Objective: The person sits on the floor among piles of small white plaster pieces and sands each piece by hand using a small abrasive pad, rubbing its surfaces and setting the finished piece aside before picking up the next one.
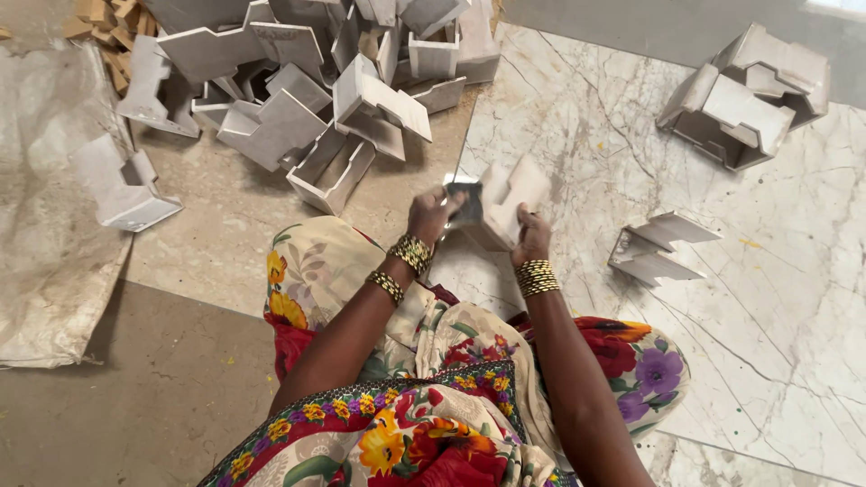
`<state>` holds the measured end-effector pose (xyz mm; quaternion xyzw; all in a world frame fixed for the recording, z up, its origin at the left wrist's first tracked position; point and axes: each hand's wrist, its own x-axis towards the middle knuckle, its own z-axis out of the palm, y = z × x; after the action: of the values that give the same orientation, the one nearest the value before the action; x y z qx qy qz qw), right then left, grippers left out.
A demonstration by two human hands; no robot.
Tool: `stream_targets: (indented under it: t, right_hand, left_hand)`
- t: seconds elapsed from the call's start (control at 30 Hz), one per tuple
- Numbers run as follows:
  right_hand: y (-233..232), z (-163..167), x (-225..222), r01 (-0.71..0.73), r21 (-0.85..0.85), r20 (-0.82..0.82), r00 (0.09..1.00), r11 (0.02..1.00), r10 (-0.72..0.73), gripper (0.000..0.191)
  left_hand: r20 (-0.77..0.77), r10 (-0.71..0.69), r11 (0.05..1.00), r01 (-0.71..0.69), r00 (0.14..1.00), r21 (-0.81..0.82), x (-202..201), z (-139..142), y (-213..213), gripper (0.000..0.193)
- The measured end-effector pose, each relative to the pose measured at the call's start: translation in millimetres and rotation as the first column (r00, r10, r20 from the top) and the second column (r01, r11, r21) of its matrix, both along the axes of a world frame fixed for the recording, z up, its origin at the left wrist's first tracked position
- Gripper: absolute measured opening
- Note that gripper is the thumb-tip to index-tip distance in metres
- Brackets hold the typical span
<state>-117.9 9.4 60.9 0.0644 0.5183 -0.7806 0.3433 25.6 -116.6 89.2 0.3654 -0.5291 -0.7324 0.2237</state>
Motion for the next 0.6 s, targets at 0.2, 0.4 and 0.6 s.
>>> stream_targets:
  t: [0.2, 0.4, 0.6]
  right_hand:
    - [-5, 2, 22, -0.145, 0.188, -0.065, 0.985, 0.971, 0.160, 0.040]
    - [11, 15, 33, 0.263, 0.650, -0.759, 0.190, 0.712, 0.623, 0.057]
    - [28, -9, 62, 0.065, 0.577, -0.746, -0.364, 0.814, 0.558, 0.057]
  left_hand:
    - [0.220, -0.221, 0.972, 0.232, 0.950, -0.026, 11, -10, 24, 0.020]
    - [0.229, -0.178, 0.965, 0.215, 0.957, -0.150, 10, -37, 23, 0.024]
    - [-0.240, -0.149, 0.907, 0.229, 0.959, 0.353, 7, -44, 14, 0.030]
